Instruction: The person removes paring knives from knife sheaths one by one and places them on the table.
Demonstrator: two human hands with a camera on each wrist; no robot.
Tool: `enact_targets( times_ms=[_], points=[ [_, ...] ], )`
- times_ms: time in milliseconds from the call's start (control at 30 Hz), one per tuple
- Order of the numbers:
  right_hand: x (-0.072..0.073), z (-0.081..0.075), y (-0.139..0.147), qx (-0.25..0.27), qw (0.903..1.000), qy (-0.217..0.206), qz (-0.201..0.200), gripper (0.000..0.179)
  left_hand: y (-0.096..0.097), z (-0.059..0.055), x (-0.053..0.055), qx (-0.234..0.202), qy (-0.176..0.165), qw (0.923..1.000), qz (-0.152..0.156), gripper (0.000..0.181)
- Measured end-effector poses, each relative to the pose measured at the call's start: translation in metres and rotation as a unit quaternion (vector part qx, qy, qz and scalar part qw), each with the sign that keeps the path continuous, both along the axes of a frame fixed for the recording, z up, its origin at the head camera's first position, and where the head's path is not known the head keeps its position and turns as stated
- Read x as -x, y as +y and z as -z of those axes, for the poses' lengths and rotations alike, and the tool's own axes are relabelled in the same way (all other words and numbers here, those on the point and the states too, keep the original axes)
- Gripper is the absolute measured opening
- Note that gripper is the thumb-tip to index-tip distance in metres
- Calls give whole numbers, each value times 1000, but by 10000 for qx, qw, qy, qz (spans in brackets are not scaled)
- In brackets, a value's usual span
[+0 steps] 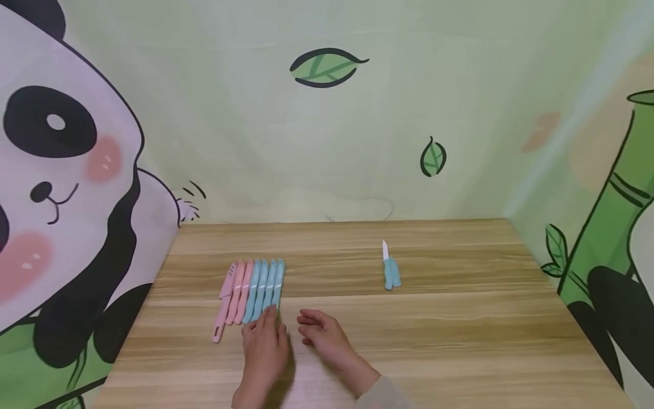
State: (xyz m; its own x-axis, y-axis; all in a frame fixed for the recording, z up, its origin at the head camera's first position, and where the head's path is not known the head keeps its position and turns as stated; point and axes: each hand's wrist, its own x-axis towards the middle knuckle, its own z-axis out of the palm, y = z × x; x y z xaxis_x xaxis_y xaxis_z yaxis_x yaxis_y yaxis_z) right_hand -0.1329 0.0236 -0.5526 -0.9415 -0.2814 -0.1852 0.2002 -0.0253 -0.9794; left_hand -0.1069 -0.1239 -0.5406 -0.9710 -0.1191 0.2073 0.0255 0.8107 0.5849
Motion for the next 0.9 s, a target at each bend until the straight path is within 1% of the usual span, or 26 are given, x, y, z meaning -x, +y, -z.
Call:
enact_targets(
  times_ms=[167, 267, 367, 500, 633, 900],
  points=[
    [0, 0, -8, 109, 9999, 43, -59, 48, -2, 6, 1, -96, -267, 9996, 10, 44],
    [1, 0, -12, 148, 9997, 60, -165, 49, -1, 8, 2, -177, -296, 9994, -8, 42],
    [2, 0, -15, 112, 9996, 56, -261, 51, 0, 9, 2, -277, -181, 9994, 30, 39],
    [3, -1, -18, 47, 9995, 78, -301, 52, 3, 8, 4, -498, -130, 9987, 40, 38],
    [3, -1, -18, 24, 9995, 66, -319, 52, 6, 7, 8, -671, -201, 9975, -32, 41],
    [4, 0, -18, 143, 9995, 0, -265, 48, 5, 4, 18, -766, -392, 9961, -206, 45]
  ],
)
